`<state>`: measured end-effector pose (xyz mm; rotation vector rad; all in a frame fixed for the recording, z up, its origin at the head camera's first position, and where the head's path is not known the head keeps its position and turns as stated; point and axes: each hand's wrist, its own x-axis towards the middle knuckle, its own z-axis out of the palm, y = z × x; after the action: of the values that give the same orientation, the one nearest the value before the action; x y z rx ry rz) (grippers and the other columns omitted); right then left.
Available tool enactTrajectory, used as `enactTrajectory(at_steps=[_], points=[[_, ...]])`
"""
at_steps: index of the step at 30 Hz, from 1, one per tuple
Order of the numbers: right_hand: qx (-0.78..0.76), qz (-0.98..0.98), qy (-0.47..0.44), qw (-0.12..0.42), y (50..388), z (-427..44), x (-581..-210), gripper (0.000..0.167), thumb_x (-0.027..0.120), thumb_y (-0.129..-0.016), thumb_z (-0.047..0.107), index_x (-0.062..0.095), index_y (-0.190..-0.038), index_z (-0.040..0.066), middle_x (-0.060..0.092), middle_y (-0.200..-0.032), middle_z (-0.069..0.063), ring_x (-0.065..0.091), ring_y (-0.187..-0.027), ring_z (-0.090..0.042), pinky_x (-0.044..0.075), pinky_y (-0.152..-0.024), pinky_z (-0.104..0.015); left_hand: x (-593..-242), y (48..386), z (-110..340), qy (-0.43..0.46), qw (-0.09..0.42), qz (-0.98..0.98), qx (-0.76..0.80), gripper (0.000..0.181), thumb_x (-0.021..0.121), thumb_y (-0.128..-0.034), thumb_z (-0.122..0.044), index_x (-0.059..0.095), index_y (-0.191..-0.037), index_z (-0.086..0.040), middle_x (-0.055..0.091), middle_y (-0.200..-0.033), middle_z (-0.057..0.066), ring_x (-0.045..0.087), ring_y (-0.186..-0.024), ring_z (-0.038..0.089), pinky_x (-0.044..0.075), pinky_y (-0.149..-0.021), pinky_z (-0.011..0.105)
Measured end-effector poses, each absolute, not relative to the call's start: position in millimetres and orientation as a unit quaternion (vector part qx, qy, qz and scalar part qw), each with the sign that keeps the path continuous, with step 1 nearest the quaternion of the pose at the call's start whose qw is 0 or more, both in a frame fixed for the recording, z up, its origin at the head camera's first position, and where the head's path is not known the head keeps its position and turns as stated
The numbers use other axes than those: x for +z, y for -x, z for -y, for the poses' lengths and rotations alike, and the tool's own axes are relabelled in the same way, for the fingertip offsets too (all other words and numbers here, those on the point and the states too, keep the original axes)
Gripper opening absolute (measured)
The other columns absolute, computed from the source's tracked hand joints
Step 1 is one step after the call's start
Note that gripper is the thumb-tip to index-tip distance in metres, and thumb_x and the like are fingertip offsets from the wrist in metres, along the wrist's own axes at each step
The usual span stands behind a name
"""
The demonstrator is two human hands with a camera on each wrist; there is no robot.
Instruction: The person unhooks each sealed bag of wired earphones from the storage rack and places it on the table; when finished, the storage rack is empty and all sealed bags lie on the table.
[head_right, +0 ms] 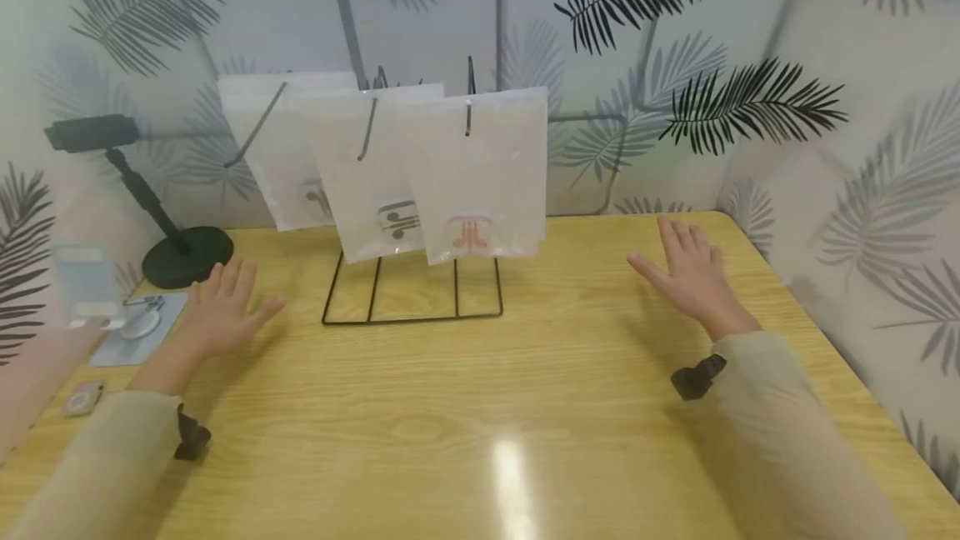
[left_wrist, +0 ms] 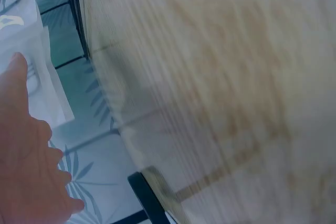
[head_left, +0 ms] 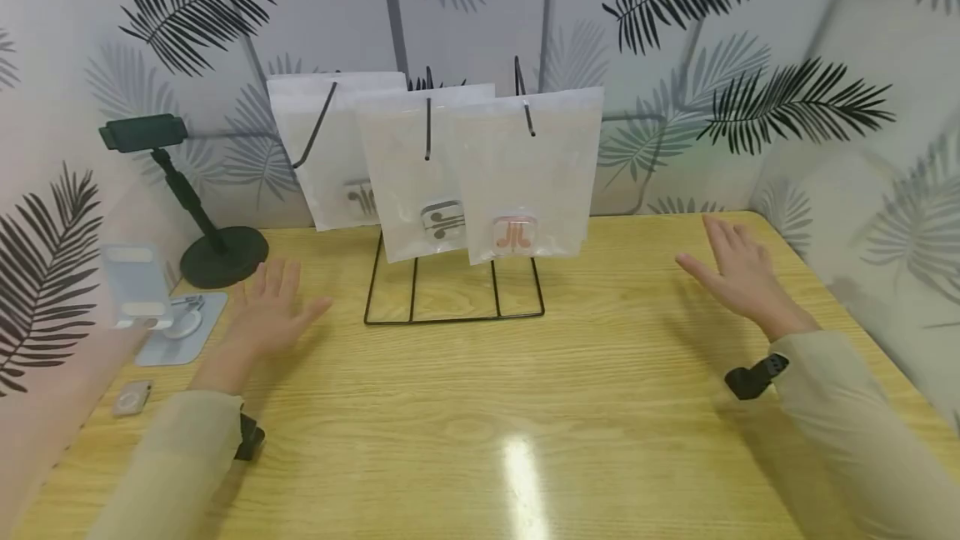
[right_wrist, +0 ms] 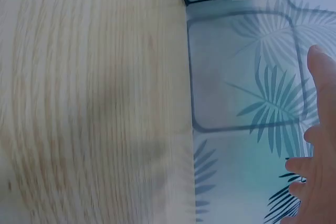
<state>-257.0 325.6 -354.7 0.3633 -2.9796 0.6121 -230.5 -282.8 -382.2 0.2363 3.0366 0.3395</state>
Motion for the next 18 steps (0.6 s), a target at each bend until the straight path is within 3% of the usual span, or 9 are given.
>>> enactTrajectory(at_steps=[4,8,14,18], points=[[0.264,0.951,-0.148,0.057,259.1,-314.9,-353.2,0.076,0.040,-0.097,0.041,0.000,-0.146,-0.002,0.004,-0.148,-0.029,0.000,-0.133,-0.046,0.000,-0.103,-0.063,-384.3,233.3,275.5,-0.094,0.036,-0.987,0.126,0.091,0.027,-0.0910,-0.064,-0.007,-0.145,0.001,-0.013,-0.147,0.028,-0.015,-0.131,0.047,-0.010,-0.098,0.067],[0.324,0.931,-0.161,0.053,257.6,-301.8,-348.6,0.073,0.040,-0.098,0.037,-0.001,-0.147,0.003,0.006,-0.148,-0.029,0.002,-0.134,-0.044,0.005,-0.102,-0.063,-384.7,234.9,265.9,-0.113,0.029,-0.982,0.147,0.091,0.030,-0.0915,-0.062,-0.005,-0.146,0.001,-0.011,-0.148,0.026,-0.013,-0.132,0.045,-0.007,-0.100,0.065],[0.379,0.908,-0.167,0.059,259.1,-279.6,-344.1,0.068,0.040,-0.099,0.037,0.005,-0.149,0.008,0.019,-0.146,-0.026,0.015,-0.133,-0.043,0.015,-0.102,-0.063,-387.3,241.5,253.3,-0.164,0.017,-0.968,0.189,0.086,0.039,-0.0940,-0.053,-0.001,-0.145,0.003,-0.005,-0.149,0.025,-0.005,-0.135,0.042,0.001,-0.105,0.059],[0.418,0.888,-0.176,0.076,264.7,-266.5,-345.3,0.062,0.041,-0.099,0.031,0.013,-0.147,0.004,0.029,-0.141,-0.026,0.026,-0.129,-0.043,0.023,-0.101,-0.059,-391.3,247.7,244.8,-0.189,0.021,-0.963,0.190,0.085,0.042,-0.0944,-0.049,0.002,-0.145,0.005,-0.001,-0.149,0.027,0.000,-0.135,0.043,0.006,-0.107,0.056]])
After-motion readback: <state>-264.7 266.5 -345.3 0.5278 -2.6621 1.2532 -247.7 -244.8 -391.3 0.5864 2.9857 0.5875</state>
